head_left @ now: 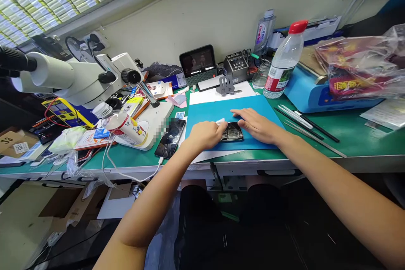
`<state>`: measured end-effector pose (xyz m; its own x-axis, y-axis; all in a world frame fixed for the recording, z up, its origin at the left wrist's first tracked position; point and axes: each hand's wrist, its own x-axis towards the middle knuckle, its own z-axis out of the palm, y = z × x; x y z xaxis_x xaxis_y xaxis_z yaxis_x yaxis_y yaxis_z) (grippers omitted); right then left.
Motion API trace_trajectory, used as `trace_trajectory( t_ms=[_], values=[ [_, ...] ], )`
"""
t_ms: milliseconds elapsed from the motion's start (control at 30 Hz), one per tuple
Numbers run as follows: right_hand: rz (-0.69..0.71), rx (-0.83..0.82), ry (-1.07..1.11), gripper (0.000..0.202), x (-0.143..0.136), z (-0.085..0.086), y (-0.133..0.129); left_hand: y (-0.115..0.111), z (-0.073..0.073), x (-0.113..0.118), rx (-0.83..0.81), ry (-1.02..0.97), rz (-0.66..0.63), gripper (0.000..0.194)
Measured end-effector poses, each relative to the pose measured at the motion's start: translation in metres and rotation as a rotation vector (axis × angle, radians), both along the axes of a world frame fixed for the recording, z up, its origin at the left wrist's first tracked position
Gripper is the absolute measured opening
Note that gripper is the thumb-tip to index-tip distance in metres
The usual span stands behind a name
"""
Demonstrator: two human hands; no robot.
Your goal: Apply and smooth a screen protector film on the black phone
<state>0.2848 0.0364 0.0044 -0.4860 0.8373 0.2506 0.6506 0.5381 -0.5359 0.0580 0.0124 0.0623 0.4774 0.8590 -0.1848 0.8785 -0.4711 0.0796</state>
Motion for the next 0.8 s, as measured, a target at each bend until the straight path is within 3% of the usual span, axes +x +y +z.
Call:
trace_trajectory(
  t_ms=[167, 433, 800],
  values=[
    [0.007, 0.014, -0.003, 0.082, 0.0, 0.0, 0.0, -0.015, 0.001, -0.007, 0.012, 0.02, -0.004, 0.055],
    [0.018, 0.012, -0.003, 0.085, 0.001, -0.003, 0.002, -0.004, 0.0, 0.008, 0.017, -0.02, 0.0, 0.049],
    [0.09, 0.108, -0.036, 0.056, 0.0, -0.007, 0.008, 0.006, -0.002, 0.006, 0.005, -0.023, -0.019, 0.043]
  ],
)
